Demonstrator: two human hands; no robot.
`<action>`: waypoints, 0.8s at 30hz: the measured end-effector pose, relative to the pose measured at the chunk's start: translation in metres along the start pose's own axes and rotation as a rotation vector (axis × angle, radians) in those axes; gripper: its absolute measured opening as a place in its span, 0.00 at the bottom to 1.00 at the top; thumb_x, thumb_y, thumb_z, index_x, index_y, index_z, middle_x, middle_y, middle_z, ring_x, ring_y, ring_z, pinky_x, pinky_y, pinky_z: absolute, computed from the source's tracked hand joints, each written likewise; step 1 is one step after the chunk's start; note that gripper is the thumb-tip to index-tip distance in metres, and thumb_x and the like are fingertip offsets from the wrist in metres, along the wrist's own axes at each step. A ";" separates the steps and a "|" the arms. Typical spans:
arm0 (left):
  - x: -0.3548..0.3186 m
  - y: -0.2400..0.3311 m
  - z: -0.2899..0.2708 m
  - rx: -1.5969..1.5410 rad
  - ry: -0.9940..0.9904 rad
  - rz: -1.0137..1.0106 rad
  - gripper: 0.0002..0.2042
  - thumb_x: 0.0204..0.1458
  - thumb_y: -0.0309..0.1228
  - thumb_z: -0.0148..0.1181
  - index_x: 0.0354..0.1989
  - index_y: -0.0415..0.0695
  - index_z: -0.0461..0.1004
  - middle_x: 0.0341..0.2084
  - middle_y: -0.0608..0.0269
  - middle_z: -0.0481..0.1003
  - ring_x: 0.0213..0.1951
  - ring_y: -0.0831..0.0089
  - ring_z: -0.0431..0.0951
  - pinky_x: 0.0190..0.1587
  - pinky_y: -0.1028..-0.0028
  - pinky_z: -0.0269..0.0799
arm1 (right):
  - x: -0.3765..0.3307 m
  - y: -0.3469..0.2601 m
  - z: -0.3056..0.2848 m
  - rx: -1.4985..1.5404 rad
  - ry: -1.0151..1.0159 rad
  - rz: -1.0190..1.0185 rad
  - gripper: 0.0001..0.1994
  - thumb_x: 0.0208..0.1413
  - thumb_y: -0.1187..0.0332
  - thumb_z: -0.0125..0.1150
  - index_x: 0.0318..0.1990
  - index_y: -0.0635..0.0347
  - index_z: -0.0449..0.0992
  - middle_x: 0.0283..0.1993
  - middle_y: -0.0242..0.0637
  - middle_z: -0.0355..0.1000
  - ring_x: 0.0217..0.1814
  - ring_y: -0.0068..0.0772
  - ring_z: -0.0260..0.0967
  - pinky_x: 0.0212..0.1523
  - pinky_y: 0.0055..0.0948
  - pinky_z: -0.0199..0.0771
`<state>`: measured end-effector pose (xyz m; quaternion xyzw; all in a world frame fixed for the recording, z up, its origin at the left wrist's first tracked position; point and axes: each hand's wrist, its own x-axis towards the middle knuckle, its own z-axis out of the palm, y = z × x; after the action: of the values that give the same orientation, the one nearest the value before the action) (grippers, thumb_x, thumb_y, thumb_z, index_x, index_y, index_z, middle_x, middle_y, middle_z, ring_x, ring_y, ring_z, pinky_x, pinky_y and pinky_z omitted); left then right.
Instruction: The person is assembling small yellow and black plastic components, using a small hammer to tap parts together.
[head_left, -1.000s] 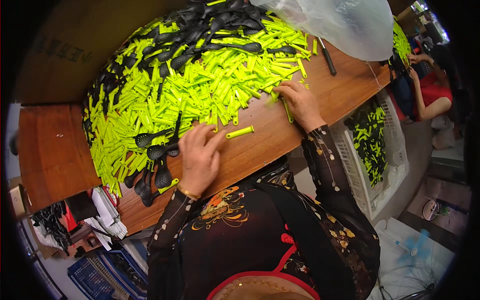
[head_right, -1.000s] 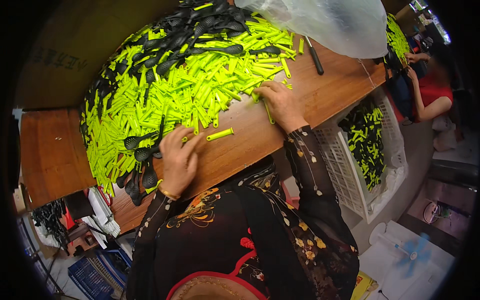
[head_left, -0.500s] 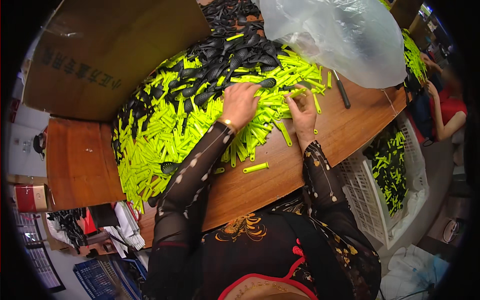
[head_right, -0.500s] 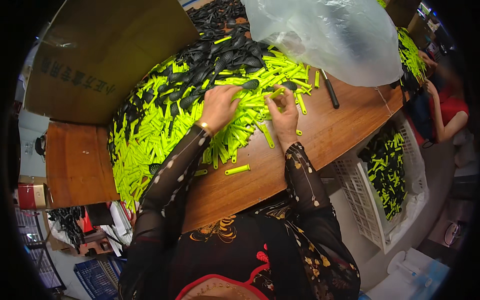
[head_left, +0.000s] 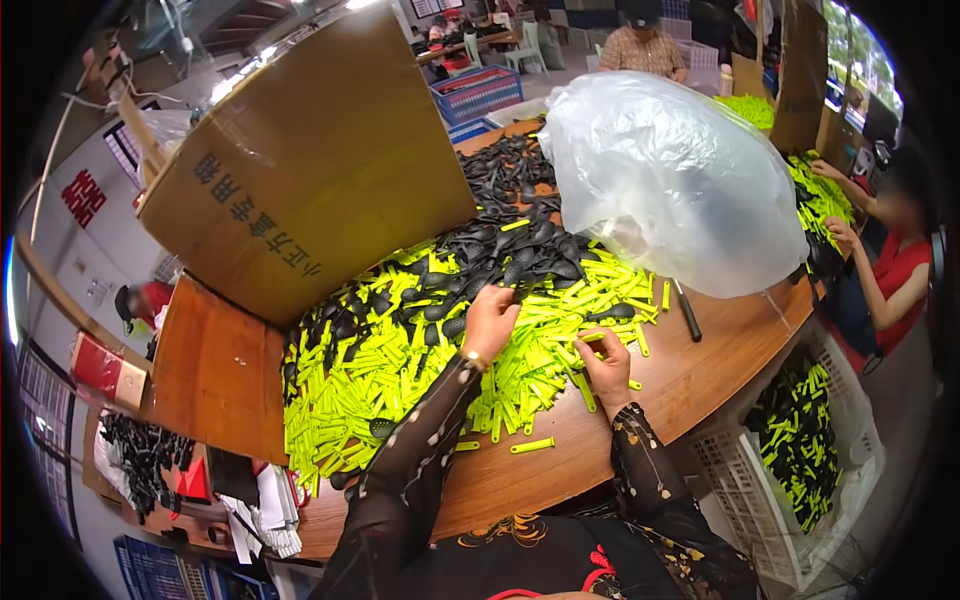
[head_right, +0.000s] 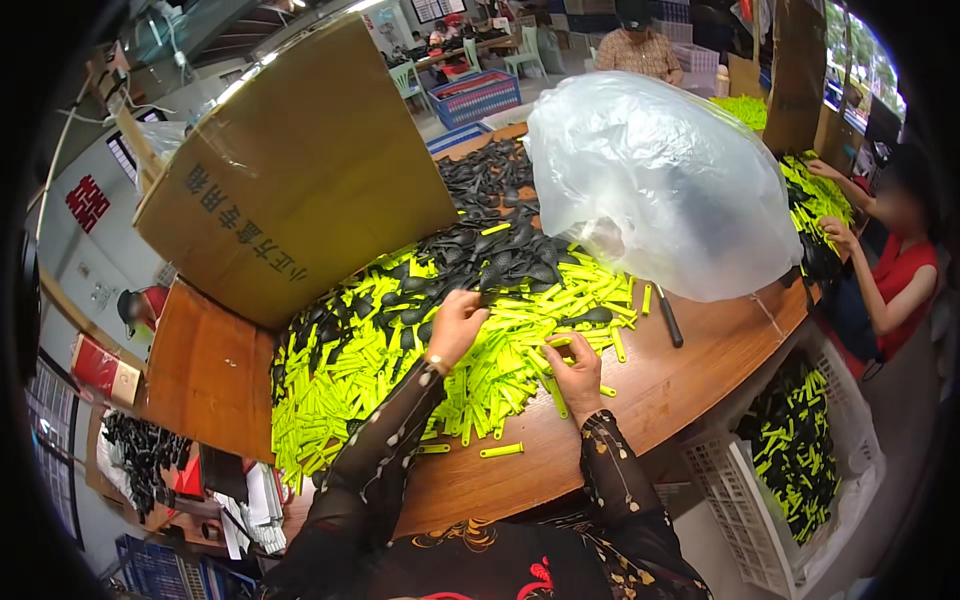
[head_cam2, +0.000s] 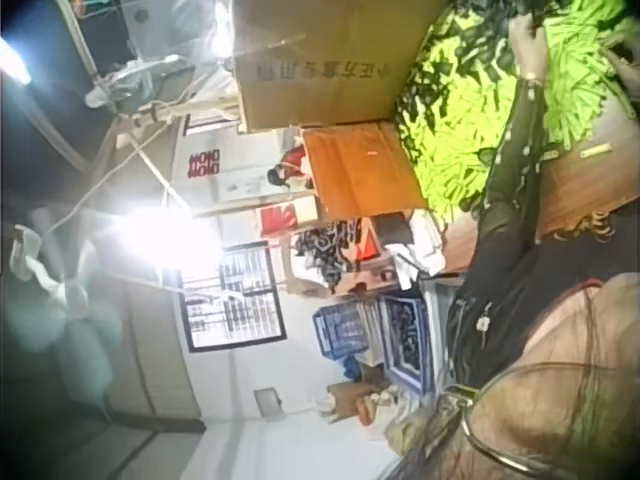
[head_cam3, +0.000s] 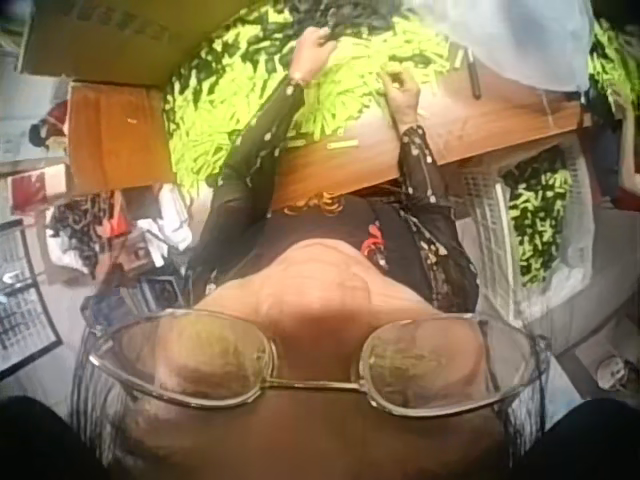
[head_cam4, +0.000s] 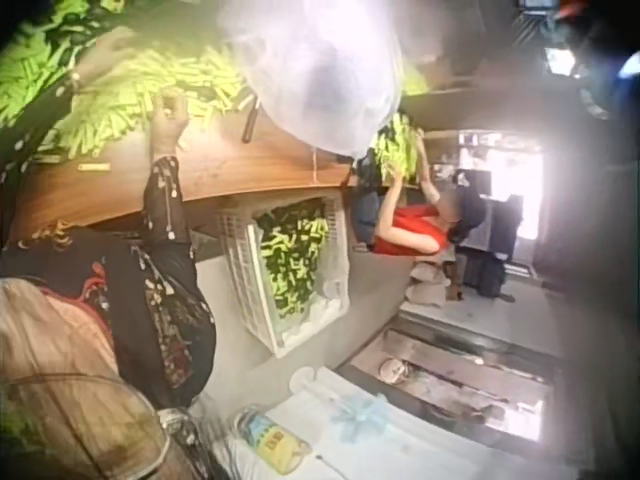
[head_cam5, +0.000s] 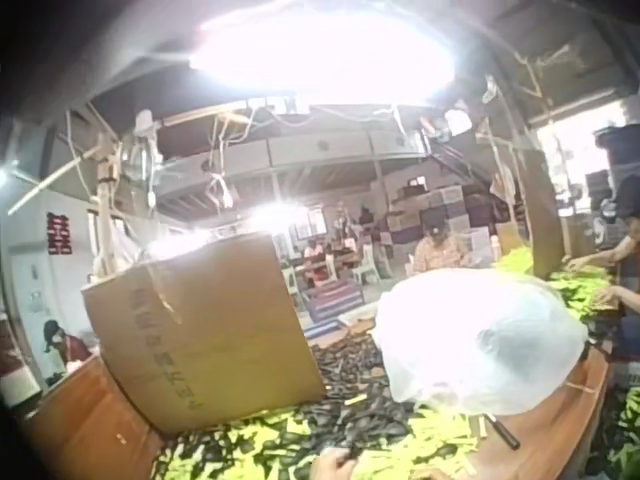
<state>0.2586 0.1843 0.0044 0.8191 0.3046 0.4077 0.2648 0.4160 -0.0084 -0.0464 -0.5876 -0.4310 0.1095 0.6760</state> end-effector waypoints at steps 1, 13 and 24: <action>-0.009 0.003 -0.015 -0.189 -0.088 -0.185 0.07 0.59 0.26 0.67 0.44 0.41 0.86 0.37 0.62 0.82 0.37 0.70 0.83 0.44 0.69 0.79 | -0.004 0.006 0.002 0.234 0.000 0.134 0.05 0.63 0.75 0.71 0.45 0.58 0.82 0.38 0.29 0.81 0.39 0.21 0.78 0.41 0.23 0.76; -0.185 0.086 -0.108 -1.347 0.229 -0.717 0.10 0.65 0.23 0.66 0.53 0.43 0.80 0.49 0.60 0.85 0.49 0.66 0.86 0.57 0.64 0.83 | -0.069 -0.091 0.065 0.712 -0.383 0.470 0.05 0.63 0.75 0.73 0.44 0.59 0.83 0.47 0.32 0.83 0.45 0.20 0.78 0.48 0.22 0.78; -0.179 0.112 -0.162 -0.053 -0.472 -0.184 0.11 0.68 0.30 0.61 0.55 0.42 0.81 0.35 0.52 0.85 0.37 0.57 0.88 0.40 0.65 0.81 | -0.061 -0.134 0.039 0.228 -0.781 0.123 0.06 0.58 0.74 0.77 0.41 0.62 0.85 0.44 0.35 0.84 0.48 0.28 0.81 0.51 0.27 0.80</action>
<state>0.0699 0.0105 0.0758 0.8533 0.2968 0.1871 0.3857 0.3031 -0.0591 0.0426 -0.4476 -0.6044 0.4115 0.5148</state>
